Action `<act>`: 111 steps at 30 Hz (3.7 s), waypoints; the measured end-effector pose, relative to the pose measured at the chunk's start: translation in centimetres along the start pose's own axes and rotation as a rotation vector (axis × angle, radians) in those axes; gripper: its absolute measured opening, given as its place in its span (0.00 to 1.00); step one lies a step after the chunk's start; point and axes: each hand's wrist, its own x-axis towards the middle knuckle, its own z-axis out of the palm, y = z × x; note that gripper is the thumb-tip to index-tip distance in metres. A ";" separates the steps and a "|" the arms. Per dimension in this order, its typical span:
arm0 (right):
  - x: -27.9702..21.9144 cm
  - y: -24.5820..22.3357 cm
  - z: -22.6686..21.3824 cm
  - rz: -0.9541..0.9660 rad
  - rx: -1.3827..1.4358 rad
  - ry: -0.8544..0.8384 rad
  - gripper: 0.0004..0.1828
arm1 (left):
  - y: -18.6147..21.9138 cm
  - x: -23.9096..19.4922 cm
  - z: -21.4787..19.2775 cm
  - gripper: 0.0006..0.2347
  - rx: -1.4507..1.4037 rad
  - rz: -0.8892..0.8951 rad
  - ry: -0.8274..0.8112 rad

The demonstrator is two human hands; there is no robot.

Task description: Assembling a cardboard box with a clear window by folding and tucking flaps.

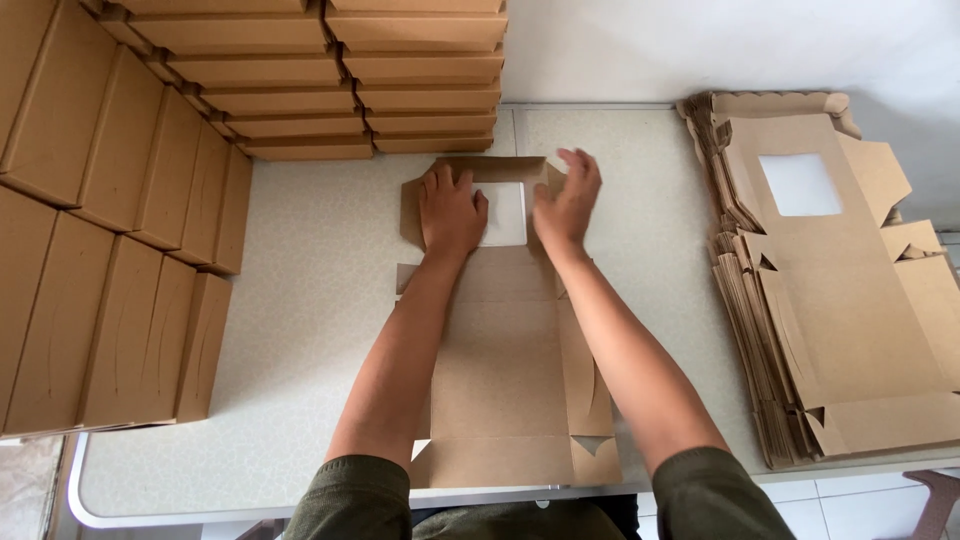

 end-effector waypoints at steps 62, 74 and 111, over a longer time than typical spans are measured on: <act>5.8 4.3 3.2 0.329 -0.614 -0.405 0.40 | 5.4 -1.5 -5.7 0.47 -0.001 -0.224 -0.363; 4.9 2.6 -1.8 0.156 -0.688 -0.585 0.47 | 5.5 -1.4 -5.9 0.46 -0.008 -0.231 -0.377; -8.4 5.0 -7.8 -0.177 -0.286 -0.489 0.12 | 6.4 -3.2 -8.2 0.47 0.145 -0.055 -0.461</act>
